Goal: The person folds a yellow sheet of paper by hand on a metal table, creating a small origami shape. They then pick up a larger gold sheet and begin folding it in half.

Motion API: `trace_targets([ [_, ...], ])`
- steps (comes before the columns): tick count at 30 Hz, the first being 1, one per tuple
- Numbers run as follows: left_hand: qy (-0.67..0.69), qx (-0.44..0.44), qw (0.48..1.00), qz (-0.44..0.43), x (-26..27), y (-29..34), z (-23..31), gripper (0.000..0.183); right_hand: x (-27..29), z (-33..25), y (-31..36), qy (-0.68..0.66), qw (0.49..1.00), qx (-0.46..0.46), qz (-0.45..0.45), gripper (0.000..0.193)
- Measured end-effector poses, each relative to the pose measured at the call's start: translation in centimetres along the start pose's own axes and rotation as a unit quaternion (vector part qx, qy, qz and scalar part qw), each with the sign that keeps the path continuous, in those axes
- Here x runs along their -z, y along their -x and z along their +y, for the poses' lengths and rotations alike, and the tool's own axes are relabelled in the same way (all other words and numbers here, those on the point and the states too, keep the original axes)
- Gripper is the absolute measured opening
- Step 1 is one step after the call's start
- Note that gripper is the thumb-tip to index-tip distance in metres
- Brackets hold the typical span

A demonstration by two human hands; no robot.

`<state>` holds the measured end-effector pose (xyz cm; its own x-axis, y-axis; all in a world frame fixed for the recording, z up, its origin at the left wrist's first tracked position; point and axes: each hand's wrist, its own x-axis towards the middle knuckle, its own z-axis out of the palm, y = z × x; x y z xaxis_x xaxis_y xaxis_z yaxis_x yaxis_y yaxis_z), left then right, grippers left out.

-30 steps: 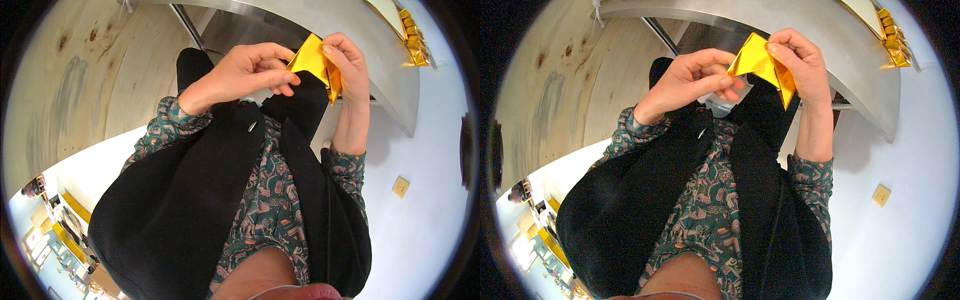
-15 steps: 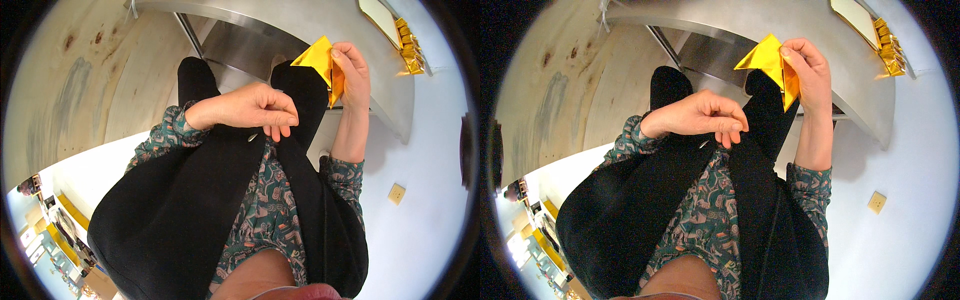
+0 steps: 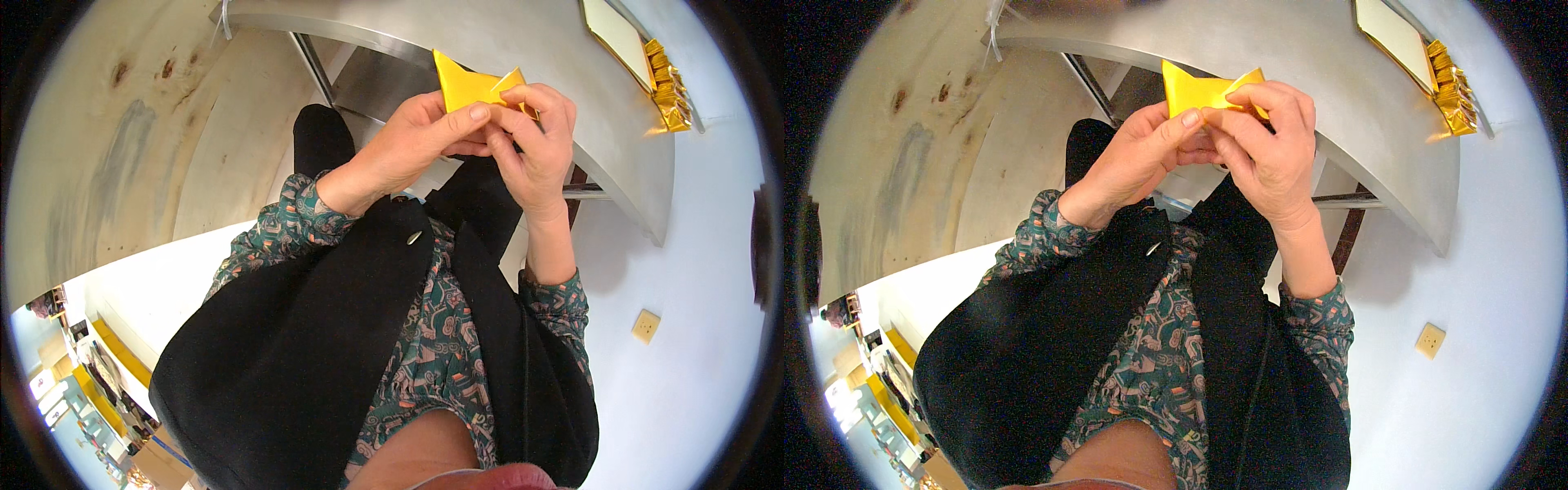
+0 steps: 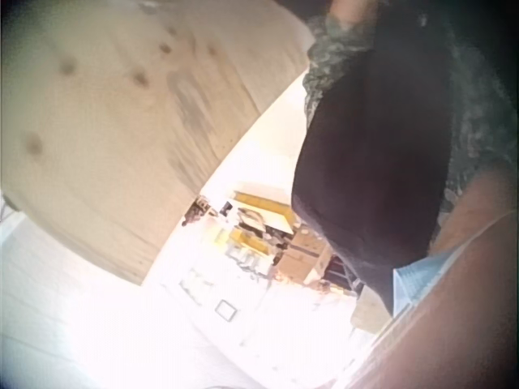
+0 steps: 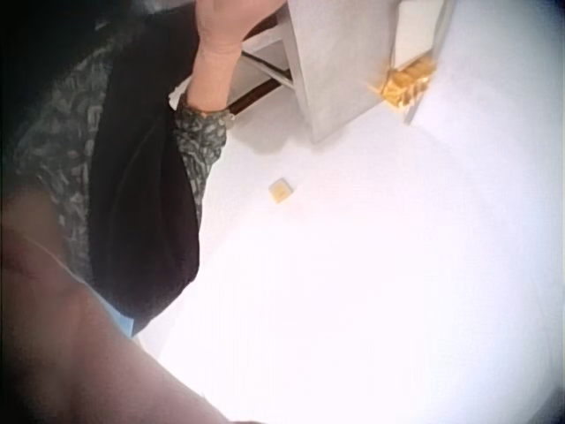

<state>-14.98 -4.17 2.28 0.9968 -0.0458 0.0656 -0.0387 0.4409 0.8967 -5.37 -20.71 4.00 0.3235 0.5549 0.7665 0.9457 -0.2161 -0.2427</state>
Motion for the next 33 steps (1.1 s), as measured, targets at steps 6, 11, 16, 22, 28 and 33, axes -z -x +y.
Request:
trace_targets([
  [6,0.012,0.014,0.998,0.055,0.8,0.2,-0.3,0.038,-0.1,-0.7,0.9,-0.031,0.999,-0.02,0.013,0.028],
  [11,-0.058,-0.01,0.998,0.036,1.4,0.4,0.3,0.038,0.5,-0.6,2.3,-0.337,0.898,-0.27,0.089,0.031],
  [16,-0.086,0.011,0.996,-0.009,1.1,0.7,0.1,0.039,0.3,-0.9,2.9,-0.46,0.807,-0.37,-0.014,0.028],
  [22,-0.069,0.017,0.997,-0.009,1.0,0.8,0.1,0.038,0.1,-1.0,2.6,-0.455,0.819,-0.35,-0.011,0.022],
  [28,-0.063,0.031,0.997,0.039,0.3,0.7,-0.1,0.033,0.0,-1.5,2.7,-0.391,0.853,-0.345,-0.015,0.021],
  [33,-0.067,0.03,0.997,0.022,0.7,0.7,-0.2,0.032,0.2,-1.6,2.6,-0.378,0.866,-0.326,0.008,0.018],
])
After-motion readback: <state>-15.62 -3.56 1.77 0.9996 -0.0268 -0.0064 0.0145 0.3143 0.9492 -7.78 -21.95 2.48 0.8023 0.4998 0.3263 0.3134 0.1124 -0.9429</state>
